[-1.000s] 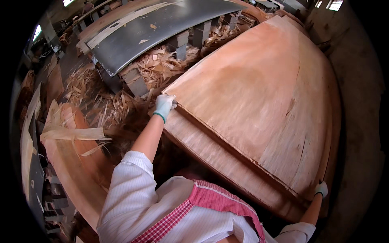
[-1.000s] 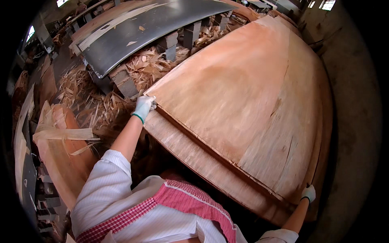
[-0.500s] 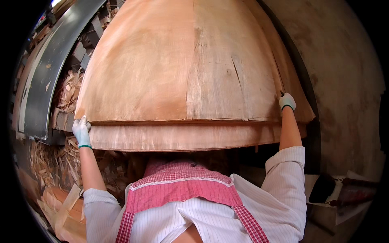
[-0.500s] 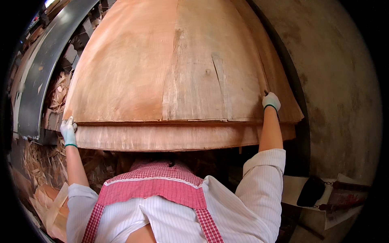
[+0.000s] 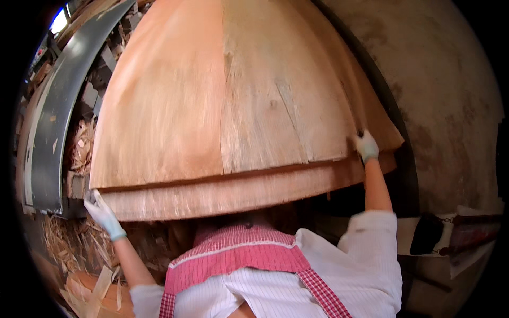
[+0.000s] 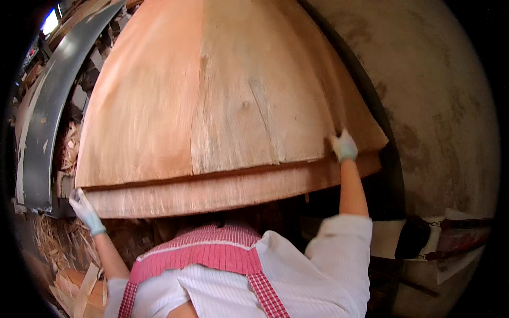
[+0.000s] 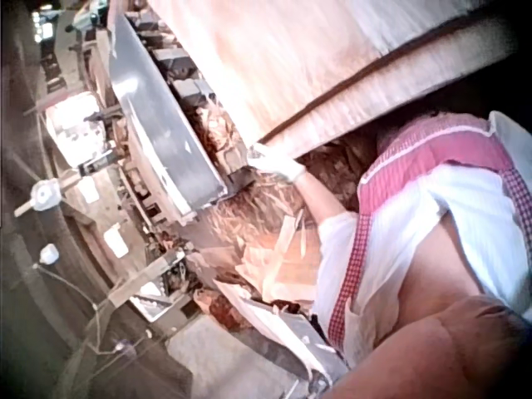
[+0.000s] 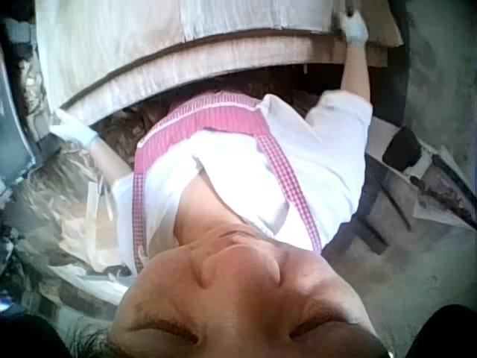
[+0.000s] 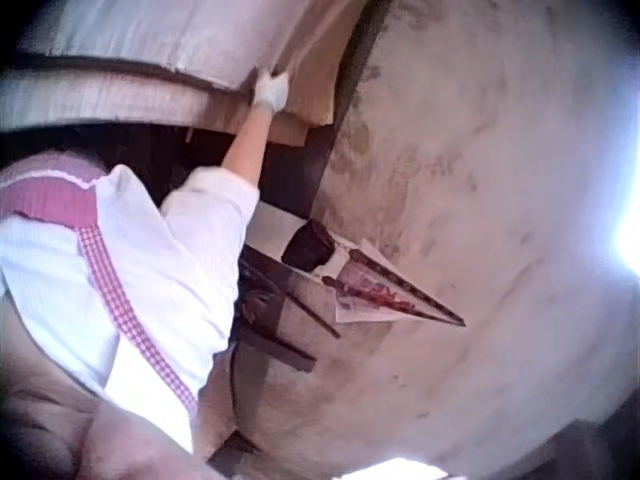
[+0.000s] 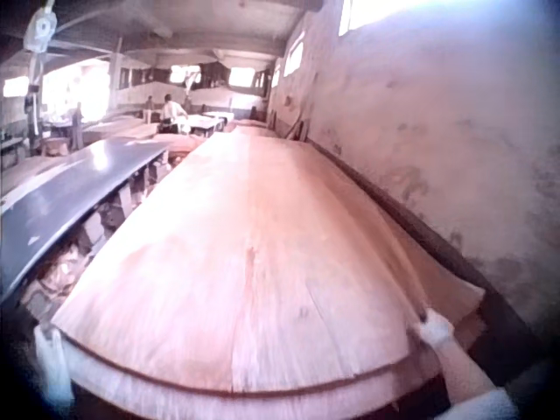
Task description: The person uses a hand tool to peel thin wood veneer sheets from a large board. They repeatedly lift and remove veneer layers, placing them on a pile on the floor. The person also flips the board over to continue peeling from the other side.
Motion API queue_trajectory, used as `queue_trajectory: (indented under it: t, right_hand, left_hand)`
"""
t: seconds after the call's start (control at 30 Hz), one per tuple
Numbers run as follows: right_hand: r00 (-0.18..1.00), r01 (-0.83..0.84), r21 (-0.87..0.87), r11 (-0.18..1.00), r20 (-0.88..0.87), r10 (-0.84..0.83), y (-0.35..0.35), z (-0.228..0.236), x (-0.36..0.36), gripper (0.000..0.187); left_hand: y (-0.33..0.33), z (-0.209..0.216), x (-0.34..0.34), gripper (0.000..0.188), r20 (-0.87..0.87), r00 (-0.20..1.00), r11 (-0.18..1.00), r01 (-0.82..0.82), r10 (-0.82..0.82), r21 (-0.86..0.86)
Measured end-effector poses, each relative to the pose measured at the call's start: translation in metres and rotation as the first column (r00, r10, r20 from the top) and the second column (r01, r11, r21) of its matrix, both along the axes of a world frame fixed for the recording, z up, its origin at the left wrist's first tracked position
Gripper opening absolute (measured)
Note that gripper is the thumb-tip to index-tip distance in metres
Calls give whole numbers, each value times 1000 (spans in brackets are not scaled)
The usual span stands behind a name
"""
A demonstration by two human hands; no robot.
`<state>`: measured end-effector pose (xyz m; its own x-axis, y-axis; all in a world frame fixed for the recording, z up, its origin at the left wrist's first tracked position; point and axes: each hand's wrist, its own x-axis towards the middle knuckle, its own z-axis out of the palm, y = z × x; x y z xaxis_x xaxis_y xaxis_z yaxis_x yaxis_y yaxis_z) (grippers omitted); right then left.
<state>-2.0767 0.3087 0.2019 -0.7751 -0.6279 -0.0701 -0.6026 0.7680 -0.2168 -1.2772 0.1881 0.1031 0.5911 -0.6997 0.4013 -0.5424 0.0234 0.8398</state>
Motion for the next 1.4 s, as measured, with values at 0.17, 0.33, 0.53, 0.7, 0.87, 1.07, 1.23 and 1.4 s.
queue_trajectory:
  t: [0.17, 0.33, 0.53, 0.7, 0.87, 1.07, 1.23, 1.4]
  right_hand:
    - [999, -47, 112, 993, -2, 48, 83, -9, 25, 57]
    - [996, 23, 19, 1000, 85, -25, 96, 23, 31, 39]
    - [964, 203, -13, 979, -173, -202, 251, 10, -39, 22]
    - [868, 429, 59, 902, -304, -393, 314, 27, -85, 28]
    - [845, 276, -72, 958, -457, -278, 270, 49, -137, 29]
    - [872, 195, -59, 979, -447, -201, 152, 107, -142, 30]
    - [984, -77, -214, 974, -173, 39, 76, 80, -68, 34]
    - [907, -1, -507, 862, 362, 214, 9, 28, -42, 31]
  left_hand:
    - [33, 38, -120, 37, 434, 865, 956, 153, -253, 251]
    - [26, 13, -135, 45, 539, 778, 917, 117, -323, 381]
    - [28, -4, -131, 45, 565, 772, 929, 89, -293, 360]
    - [32, 0, -143, 43, 563, 772, 926, 84, -294, 369]
    - [29, 0, -142, 41, 573, 762, 918, 70, -302, 390]
    - [24, -2, -140, 46, 598, 742, 893, 5, -305, 449]
    - [34, 2, -133, 48, 715, 642, 900, -88, -277, 428]
    - [31, 7, -136, 41, 743, 614, 920, -67, -267, 386]
